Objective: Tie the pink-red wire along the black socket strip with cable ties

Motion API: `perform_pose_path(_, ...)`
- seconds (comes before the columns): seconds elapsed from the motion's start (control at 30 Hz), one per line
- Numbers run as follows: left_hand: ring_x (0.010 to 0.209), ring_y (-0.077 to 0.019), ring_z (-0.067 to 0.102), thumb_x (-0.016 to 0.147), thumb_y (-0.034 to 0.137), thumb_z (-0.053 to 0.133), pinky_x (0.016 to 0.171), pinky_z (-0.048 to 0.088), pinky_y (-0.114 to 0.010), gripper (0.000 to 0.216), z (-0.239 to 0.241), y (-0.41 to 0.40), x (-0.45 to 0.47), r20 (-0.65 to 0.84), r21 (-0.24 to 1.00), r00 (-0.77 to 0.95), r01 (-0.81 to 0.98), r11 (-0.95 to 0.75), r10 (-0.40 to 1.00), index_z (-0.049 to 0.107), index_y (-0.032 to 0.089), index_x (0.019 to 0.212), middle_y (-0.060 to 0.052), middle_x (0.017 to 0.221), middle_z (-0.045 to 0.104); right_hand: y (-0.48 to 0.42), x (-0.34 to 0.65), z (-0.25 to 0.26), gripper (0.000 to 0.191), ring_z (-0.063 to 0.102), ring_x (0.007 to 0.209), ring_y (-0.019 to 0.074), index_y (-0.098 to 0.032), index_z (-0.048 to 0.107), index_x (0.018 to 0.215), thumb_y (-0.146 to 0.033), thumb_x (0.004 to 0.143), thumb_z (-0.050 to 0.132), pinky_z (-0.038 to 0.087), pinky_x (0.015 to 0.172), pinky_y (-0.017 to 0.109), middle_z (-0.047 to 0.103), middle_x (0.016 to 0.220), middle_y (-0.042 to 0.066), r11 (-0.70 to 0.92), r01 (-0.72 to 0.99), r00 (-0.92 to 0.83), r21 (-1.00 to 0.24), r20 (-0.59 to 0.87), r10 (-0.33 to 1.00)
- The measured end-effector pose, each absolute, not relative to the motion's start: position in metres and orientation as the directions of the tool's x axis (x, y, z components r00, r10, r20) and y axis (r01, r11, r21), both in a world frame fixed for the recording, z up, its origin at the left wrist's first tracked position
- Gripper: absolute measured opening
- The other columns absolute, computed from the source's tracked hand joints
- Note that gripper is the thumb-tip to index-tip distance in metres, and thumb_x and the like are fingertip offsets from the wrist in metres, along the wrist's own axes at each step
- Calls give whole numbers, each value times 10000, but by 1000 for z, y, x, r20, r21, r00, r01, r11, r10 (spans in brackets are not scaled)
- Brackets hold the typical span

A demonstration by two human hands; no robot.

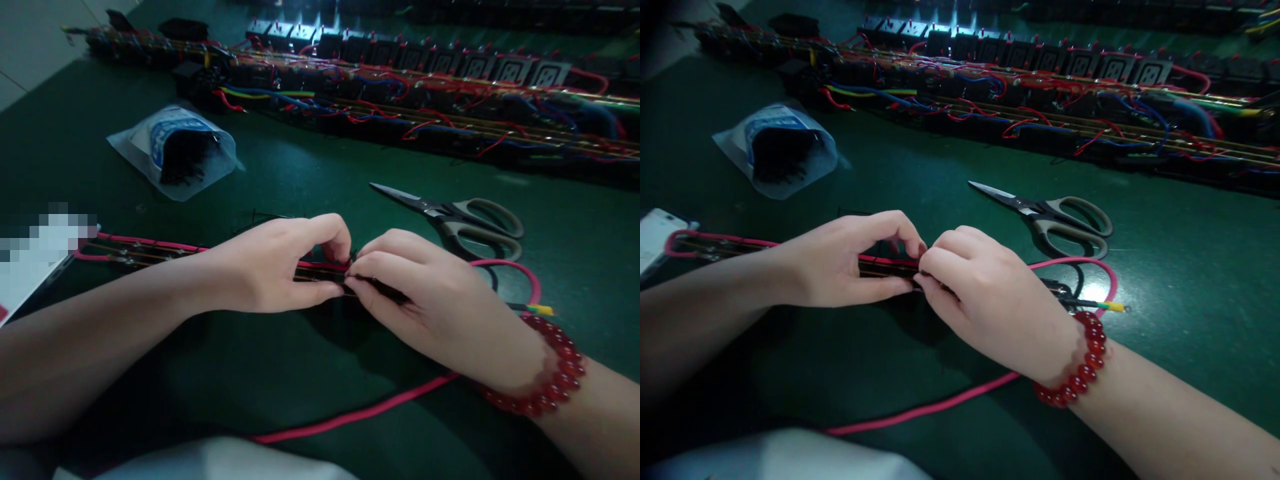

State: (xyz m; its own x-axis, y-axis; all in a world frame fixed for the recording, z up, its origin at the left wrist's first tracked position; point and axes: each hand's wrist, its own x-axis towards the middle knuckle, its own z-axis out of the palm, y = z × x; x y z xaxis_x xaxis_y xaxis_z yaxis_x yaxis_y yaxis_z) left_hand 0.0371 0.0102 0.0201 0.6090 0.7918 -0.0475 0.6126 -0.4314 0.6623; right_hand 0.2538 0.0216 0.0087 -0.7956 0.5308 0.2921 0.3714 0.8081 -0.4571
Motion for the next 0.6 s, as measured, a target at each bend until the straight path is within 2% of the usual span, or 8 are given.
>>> perform_pose_path(0.1,896,-107,635,842,209,661,775,486,-208,212,17,10,35,-12,685,599,588,-429,801,549,201,1022,37,995,656,23,254,10,63,598,730,151,-169,634,843,-126,882,611,487,608,264,645,823,44,713,427,-722,-557,265,639)
perform_pose_path(0.23,939,-100,638,847,222,656,826,500,-192,237,15,10,34,8,705,592,568,-424,806,558,197,1062,30,1037,660,25,255,11,58,581,664,134,-180,625,818,-152,864,647,457,555,255,637,775,13,613,485,-648,-623,215,731)
perform_pose_path(0.6,996,-98,654,879,246,645,889,514,-186,277,13,11,34,-11,740,604,541,-399,797,594,204,1148,13,1112,693,26,253,10,39,586,682,131,-176,649,861,-158,885,624,453,571,255,657,802,15,563,488,-616,-667,194,763)
